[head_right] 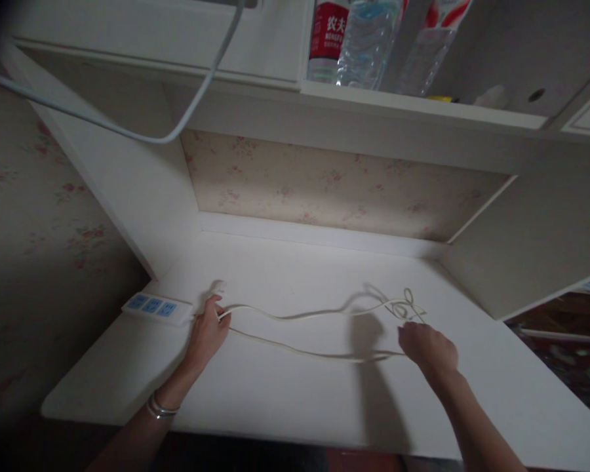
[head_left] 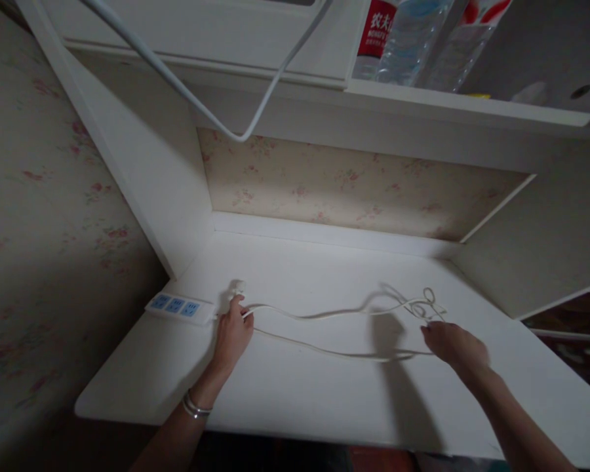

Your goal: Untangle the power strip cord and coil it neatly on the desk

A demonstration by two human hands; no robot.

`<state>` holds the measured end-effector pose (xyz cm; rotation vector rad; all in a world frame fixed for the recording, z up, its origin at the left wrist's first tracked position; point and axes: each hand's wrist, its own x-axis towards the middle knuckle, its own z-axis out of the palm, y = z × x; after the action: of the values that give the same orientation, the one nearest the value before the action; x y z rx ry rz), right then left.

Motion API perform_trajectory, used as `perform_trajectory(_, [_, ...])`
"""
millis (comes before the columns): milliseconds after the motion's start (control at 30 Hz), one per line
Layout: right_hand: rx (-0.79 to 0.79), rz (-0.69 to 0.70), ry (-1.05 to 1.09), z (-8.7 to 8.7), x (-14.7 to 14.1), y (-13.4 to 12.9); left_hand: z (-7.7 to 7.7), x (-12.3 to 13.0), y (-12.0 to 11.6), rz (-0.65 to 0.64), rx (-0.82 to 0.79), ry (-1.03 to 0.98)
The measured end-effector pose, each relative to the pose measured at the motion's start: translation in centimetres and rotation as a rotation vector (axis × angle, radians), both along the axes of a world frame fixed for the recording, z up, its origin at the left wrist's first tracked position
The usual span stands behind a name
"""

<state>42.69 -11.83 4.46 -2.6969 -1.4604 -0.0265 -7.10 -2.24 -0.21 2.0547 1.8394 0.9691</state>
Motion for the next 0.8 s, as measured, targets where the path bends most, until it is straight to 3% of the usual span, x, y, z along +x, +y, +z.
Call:
perform_trajectory(67, [-0.164, 0.203, 0.311, 0.1, -4.6, 1.2, 0.1, 0.0, -0.2, 0.022, 0.023, -0.039])
perform_trajectory(133, [-0.26, 0.234, 0.74, 0.0, -9.7, 2.5, 0.1, 0.0, -0.3, 0.044, 0.04, -0.057])
perform_trajectory(300, [0.046, 0.077, 1.487, -1.7, -19.2, 5.9, 0.1, -0.2, -0.5, 0.026, 0.058, -0.038])
perform_trajectory(500, [0.236, 0.054, 1.738, -2.4, -23.2, 9.5, 0.5, -0.7, -1.3, 0.061, 0.139, 0.17])
perform_trajectory(800, [0.446, 0.145, 1.822, -0.4, -24.7, 11.2, 0.9, -0.7, -1.7, 0.054, 0.156, 0.261])
